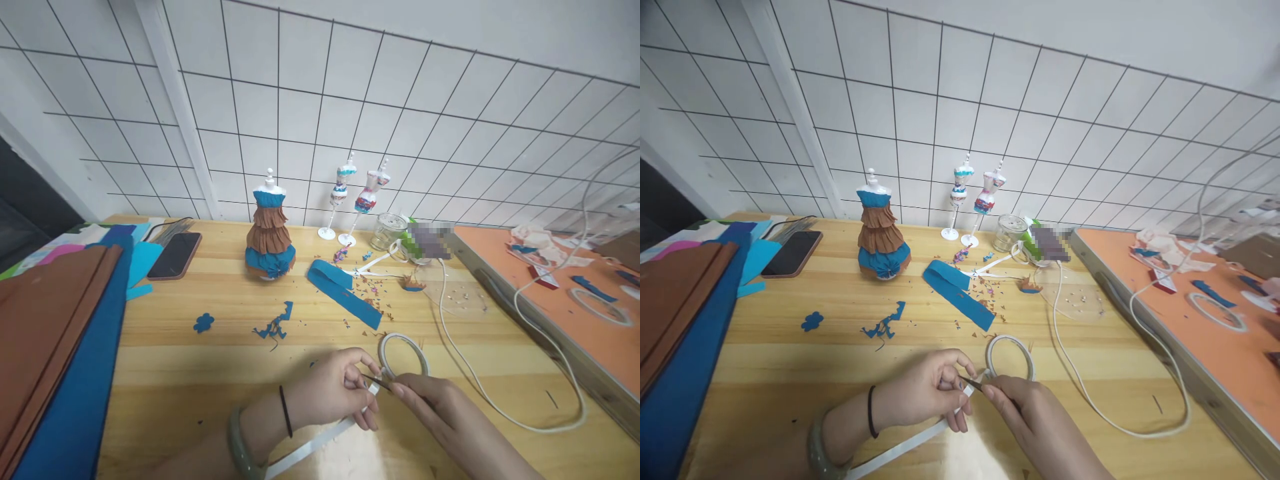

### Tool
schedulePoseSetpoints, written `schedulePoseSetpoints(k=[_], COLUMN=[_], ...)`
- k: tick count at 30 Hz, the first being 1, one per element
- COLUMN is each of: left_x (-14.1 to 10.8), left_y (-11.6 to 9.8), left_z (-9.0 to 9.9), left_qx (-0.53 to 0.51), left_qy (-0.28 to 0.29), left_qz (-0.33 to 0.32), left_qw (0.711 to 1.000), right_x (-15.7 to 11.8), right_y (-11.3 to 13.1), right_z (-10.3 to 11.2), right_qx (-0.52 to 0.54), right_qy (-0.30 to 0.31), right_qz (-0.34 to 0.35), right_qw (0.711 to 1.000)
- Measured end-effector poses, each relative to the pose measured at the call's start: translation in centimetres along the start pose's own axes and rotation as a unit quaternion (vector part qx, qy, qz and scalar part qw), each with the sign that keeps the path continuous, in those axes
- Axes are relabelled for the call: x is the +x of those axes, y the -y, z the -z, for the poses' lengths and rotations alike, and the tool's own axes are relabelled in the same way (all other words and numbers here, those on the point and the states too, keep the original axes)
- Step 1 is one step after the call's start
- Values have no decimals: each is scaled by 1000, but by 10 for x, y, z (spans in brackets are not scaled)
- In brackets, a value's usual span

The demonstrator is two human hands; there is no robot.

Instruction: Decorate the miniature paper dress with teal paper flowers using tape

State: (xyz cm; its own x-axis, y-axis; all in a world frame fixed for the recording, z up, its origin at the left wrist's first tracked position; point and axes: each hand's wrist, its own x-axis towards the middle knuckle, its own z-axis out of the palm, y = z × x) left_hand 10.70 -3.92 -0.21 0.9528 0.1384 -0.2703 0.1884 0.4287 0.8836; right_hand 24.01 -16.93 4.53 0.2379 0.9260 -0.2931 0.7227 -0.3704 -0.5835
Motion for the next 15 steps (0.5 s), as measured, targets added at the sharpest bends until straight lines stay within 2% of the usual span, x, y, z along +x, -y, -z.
schedulePoseSetpoints(k=[9, 15], left_x=[0, -3], left_y=[1, -5], left_z=[4, 9], left_qx=[12, 42], left_qy=[5, -31], left_qz=[2, 17], left_qw=[1000, 998], right_x=[-7, -26], right_y=[-2, -23], right_z=[-3, -8], right_qx=[24, 0], right_qy=[-19, -74], right_qz=[15, 35], right_qw=[999, 997])
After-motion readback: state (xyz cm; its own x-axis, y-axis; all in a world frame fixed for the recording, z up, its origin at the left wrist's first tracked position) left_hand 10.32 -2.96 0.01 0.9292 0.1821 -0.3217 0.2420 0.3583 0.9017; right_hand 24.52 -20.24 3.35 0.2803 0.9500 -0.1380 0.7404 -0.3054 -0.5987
